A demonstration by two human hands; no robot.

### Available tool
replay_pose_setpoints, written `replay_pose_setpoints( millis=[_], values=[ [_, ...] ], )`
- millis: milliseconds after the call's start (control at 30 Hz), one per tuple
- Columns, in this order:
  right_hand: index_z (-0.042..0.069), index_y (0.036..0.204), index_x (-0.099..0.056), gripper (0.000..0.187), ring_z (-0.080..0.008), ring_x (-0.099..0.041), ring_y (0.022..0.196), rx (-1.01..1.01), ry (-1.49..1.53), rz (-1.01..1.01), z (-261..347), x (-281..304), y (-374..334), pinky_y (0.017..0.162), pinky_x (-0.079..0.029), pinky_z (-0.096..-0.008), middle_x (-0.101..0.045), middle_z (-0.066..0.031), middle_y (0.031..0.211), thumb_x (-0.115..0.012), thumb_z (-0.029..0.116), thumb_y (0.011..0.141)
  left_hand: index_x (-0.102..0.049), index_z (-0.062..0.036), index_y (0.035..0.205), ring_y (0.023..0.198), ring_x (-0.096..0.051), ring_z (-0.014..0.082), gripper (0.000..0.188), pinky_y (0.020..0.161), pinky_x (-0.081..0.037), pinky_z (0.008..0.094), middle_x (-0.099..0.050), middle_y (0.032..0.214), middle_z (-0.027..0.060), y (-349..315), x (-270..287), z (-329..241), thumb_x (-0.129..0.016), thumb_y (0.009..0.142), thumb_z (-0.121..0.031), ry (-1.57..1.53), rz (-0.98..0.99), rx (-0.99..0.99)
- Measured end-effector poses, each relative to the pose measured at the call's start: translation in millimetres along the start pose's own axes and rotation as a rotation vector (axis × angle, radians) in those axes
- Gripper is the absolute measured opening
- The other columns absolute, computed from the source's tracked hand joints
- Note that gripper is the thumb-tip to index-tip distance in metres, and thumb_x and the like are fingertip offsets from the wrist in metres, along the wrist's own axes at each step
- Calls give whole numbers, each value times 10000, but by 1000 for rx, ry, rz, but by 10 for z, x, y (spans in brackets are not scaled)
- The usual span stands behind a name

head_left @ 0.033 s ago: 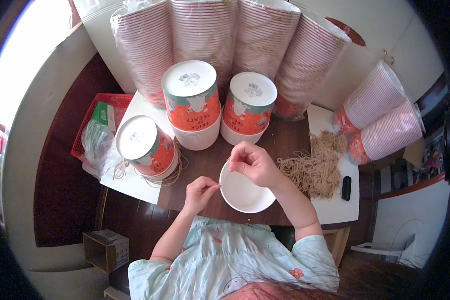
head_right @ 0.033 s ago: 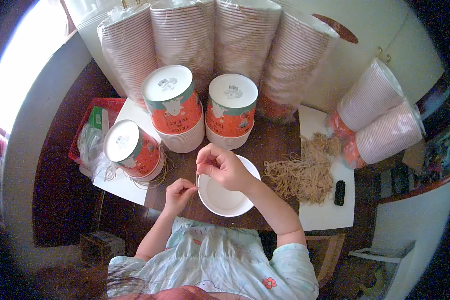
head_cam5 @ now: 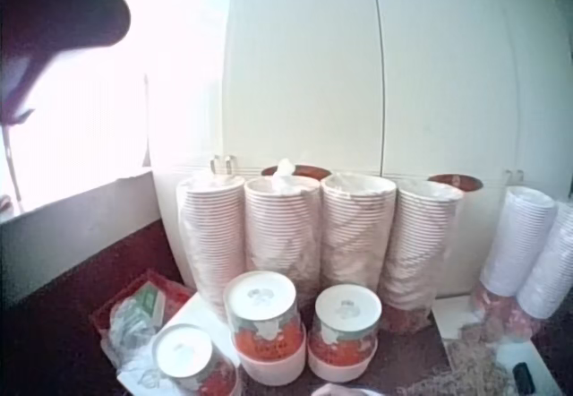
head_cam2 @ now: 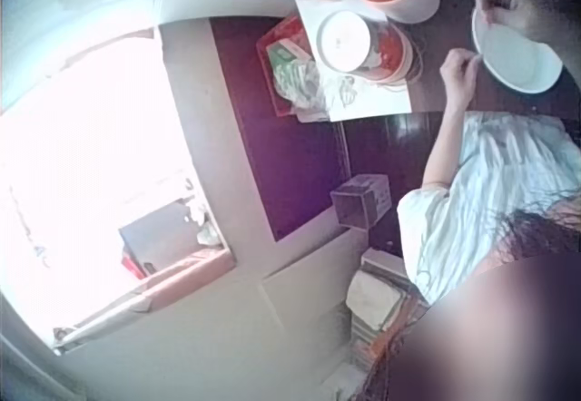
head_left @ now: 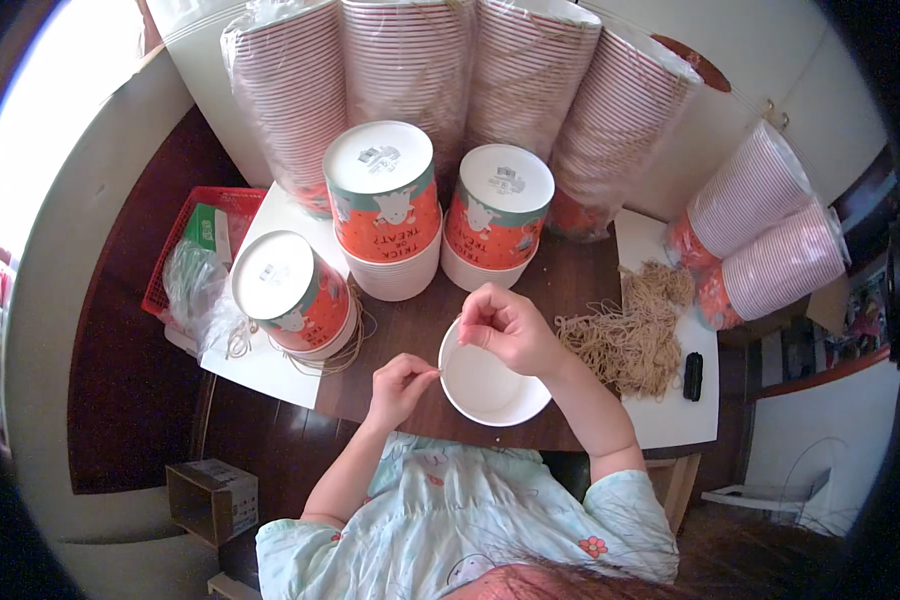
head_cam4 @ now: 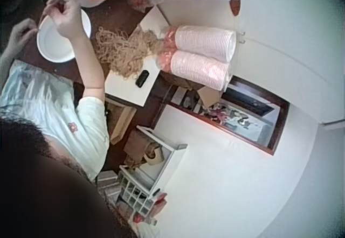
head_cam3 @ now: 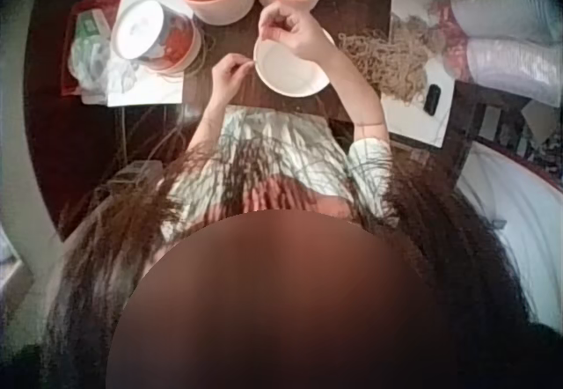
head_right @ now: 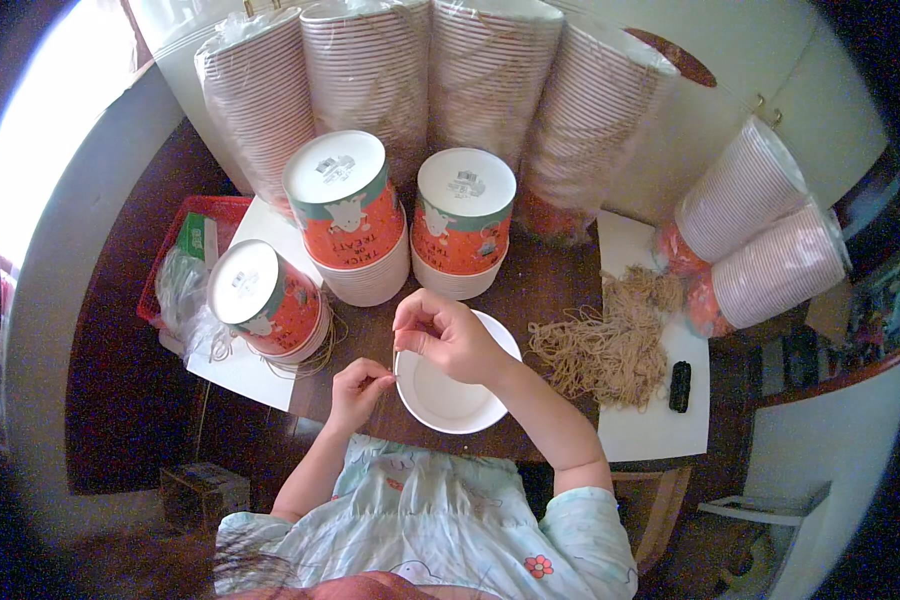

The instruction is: Attaching elastic strings to paper buckets in a packaging or manufacturing environment.

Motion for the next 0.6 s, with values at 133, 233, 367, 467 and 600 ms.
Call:
replay_pose_setpoints(
  millis=[133, 233, 367, 467, 600],
  values=[
    [41, 918, -490, 135, -67, -533, 720, -40, 57, 0, 23, 30, -47, 664, -447, -215, -539, -6, 789, -588, 37, 825, -622, -8, 742, 670, -579, 147, 60, 572, -461, 247, -604, 746, 70, -3, -18, 40, -672, 735, -41, -10, 2, -3],
    [43, 926, -504, 133, -63, -541, 693, -104, 125, 14, 145, 84, -135, 623, -434, -193, -565, -9, 772, -592, 61, 827, -619, -3, 741, 669, -572, 129, 61, 566, -456, 242, -601, 752, 66, -32, -50, 121, -664, 750, -44, -145, 17, 89],
    [48, 853, -567, 90, -47, -528, 589, 43, 125, -67, 526, 427, -441, 464, -365, -170, -592, -24, 702, -622, 97, 802, -602, 5, 742, 661, -555, 112, 69, 563, -445, 230, -582, 753, 52, -116, -26, 157, -645, 773, -39, -248, 30, 185],
    [-5, 835, -572, 155, -123, -509, 516, 365, 212, -66, 912, 635, -711, 418, -369, -213, -585, -107, 687, -563, 150, 840, -594, 3, 743, 650, -546, 113, 77, 563, -440, 231, -573, 751, 47, -189, -88, 159, -643, 777, -46, -248, 76, 119],
    [-69, 944, -561, 258, -200, -538, 570, 502, 358, -34, 1073, 821, -1018, 451, -420, -271, -599, -196, 763, -501, 170, 866, -609, -24, 759, 628, -557, 131, 77, 564, -448, 260, -579, 698, 57, -399, -291, -123, -659, 765, -81, -141, 256, 87]
  ],
)
Point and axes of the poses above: each hand's wrist, its own y-axis towards the middle knuckle, its own x-axis out of the back of the hand, z = x × y, the point moved 4 cm from there along y, towards the middle knuckle
